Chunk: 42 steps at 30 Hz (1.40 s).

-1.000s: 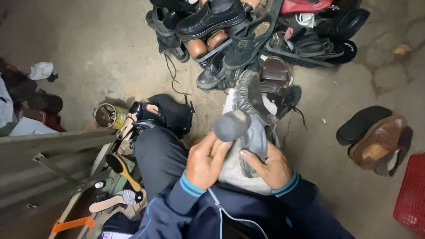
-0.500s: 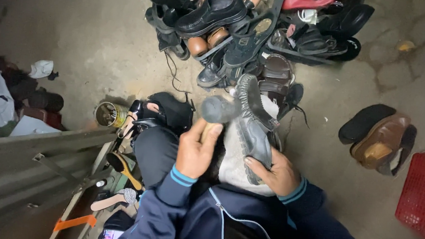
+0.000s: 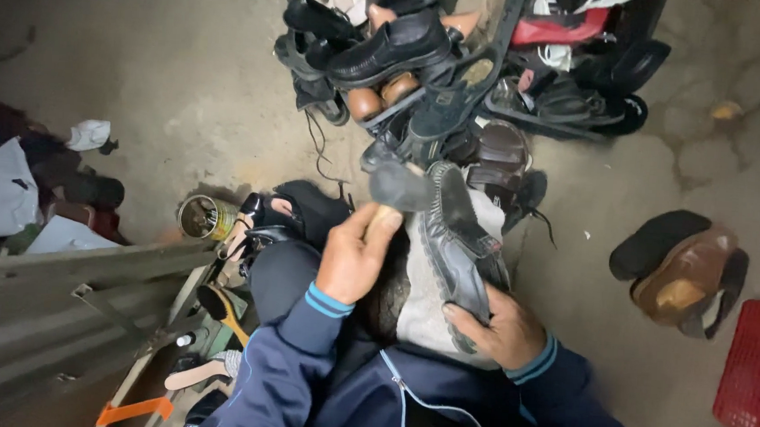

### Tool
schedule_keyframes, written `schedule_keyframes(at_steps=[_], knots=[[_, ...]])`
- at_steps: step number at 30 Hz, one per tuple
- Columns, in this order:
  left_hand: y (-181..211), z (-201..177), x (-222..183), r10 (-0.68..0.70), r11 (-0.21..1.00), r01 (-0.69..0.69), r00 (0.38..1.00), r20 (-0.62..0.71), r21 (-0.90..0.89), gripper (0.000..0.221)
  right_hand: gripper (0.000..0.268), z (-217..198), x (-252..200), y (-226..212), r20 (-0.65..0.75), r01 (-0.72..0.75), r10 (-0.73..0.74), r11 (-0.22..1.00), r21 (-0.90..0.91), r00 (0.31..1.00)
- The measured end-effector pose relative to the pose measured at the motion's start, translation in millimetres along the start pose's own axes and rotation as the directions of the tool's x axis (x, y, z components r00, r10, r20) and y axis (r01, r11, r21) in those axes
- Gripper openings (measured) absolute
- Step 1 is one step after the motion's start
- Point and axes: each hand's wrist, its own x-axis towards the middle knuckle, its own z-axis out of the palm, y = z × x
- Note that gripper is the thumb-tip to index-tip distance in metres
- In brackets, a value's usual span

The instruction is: The person hammers the sole and heel of a black leather shoe and then uses a yellow-handled brush to wipe the sole and sides. They rotate the shoe several times to access different areas while sitting on the floor in a cluttered repair workspace.

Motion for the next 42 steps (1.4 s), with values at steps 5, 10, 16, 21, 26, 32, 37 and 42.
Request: schedule_keyframes(at_steps=[5, 10, 16, 21, 26, 32, 37, 42], knots=[[-2, 3, 3, -0.075, 0.983, 0.059, 0.993, -0.089, -0.173, 0.025, 0.055, -6, 3, -5, 0.178, -0.019, 0.018, 1.000, 0.000, 0.984], [-1, -4, 10, 0.026, 0.995, -0.024, 1.000, 0.018, -0.100, 0.025, 0.059, -4, 4, -5, 0.170, -0.165, 0.178, 0.982, -0.091, 0.969], [2, -5, 15, 0.019, 0.994, -0.014, 0.999, 0.051, -0.109, 0.022, 0.061, -6, 7, -11, 0.179, -0.062, 0.082, 0.992, -0.114, 0.981], [-9, 2, 18, 0.001, 0.995, -0.006, 0.999, -0.055, -0.096, 0.027, 0.061, -4, 5, -13, 0.169, -0.036, 0.051, 0.995, -0.090, 0.984], [-15, 6, 15, -0.015, 0.989, -0.009, 0.987, -0.160, -0.148, 0.024, 0.029, -9, 12, -41, -0.005, 0.150, -0.150, 0.988, 0.042, 0.989], [-4, 9, -1, 0.012, 0.993, -0.023, 0.996, -0.094, -0.112, 0.028, 0.033, 4, 0, 4, -0.082, -0.014, 0.016, 0.999, 0.033, 0.997], [-12, 17, -16, 0.080, 0.997, -0.080, 0.995, -0.059, 0.015, 0.025, 0.040, 6, 9, 14, -0.059, -0.083, 0.083, 0.997, 0.003, 0.995], [15, 15, -30, 0.212, 0.976, -0.217, 0.969, -0.127, -0.032, 0.009, 0.055, 15, 13, 40, -0.131, -0.148, 0.145, 0.989, -0.012, 0.981]])
